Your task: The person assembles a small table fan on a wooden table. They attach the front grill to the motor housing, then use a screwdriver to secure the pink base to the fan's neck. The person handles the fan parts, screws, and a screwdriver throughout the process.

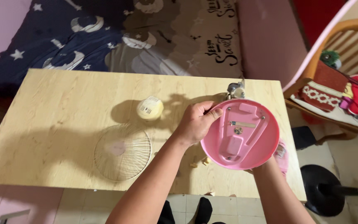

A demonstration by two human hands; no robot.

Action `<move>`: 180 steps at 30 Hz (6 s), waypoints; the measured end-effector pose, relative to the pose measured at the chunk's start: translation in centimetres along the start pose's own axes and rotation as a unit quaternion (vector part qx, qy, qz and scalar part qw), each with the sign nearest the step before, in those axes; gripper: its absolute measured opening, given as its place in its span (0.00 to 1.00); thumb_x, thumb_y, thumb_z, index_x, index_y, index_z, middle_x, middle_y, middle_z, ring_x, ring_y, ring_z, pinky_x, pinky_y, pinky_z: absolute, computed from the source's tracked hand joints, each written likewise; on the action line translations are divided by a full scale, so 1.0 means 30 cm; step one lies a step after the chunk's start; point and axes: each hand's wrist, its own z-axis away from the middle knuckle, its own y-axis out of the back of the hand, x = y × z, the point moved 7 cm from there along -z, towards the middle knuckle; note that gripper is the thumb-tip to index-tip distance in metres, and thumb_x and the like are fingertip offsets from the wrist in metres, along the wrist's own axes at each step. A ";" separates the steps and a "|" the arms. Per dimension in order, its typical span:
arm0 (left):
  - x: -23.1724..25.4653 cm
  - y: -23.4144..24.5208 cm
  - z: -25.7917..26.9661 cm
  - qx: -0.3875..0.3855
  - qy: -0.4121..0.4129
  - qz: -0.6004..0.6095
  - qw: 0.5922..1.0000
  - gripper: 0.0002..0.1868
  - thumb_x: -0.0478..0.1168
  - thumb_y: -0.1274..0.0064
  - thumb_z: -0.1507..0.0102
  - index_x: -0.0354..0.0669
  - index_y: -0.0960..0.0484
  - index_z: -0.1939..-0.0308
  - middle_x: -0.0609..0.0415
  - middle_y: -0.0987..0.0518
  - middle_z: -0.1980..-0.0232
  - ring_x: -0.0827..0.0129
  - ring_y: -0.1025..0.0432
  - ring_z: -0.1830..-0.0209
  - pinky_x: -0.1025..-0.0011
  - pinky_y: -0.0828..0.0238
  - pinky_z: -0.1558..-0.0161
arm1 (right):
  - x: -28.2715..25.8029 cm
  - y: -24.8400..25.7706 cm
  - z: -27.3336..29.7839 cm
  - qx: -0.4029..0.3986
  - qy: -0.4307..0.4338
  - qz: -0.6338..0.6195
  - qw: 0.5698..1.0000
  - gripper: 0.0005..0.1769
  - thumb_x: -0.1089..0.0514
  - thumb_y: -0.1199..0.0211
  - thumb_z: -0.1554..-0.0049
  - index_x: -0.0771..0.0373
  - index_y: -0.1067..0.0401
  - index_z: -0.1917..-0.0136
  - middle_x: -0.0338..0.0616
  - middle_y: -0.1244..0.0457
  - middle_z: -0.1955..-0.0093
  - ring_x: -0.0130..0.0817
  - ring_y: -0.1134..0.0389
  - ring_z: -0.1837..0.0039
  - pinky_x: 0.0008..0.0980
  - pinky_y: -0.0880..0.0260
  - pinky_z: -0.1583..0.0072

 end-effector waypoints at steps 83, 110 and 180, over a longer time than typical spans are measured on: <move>-0.424 0.302 0.549 0.217 0.228 -0.316 0.895 0.08 0.41 0.43 0.39 0.42 0.17 0.59 0.49 0.15 0.59 0.57 0.21 0.58 0.60 0.25 0.56 | 0.156 -0.093 0.363 0.106 0.048 0.179 0.977 0.15 0.61 0.39 0.39 0.74 0.28 0.43 0.50 0.30 0.47 0.34 0.28 0.46 0.31 0.29 0.43; 0.049 0.217 0.598 0.199 -0.065 -0.312 0.927 0.11 0.34 0.48 0.37 0.37 0.20 0.51 0.49 0.19 0.58 0.61 0.22 0.66 0.66 0.25 0.67 | 0.210 -0.212 0.380 0.095 0.054 0.324 0.940 0.14 0.60 0.34 0.41 0.73 0.23 0.46 0.46 0.29 0.54 0.26 0.29 0.55 0.27 0.27 0.53; 0.247 0.033 0.439 0.109 -0.111 -0.428 0.890 0.10 0.41 0.41 0.36 0.39 0.24 0.59 0.48 0.21 0.65 0.53 0.23 0.66 0.60 0.27 0.67 | 0.139 -0.327 0.430 0.089 0.106 0.542 0.829 0.16 0.55 0.32 0.46 0.67 0.20 0.48 0.44 0.26 0.61 0.22 0.28 0.60 0.28 0.27 0.56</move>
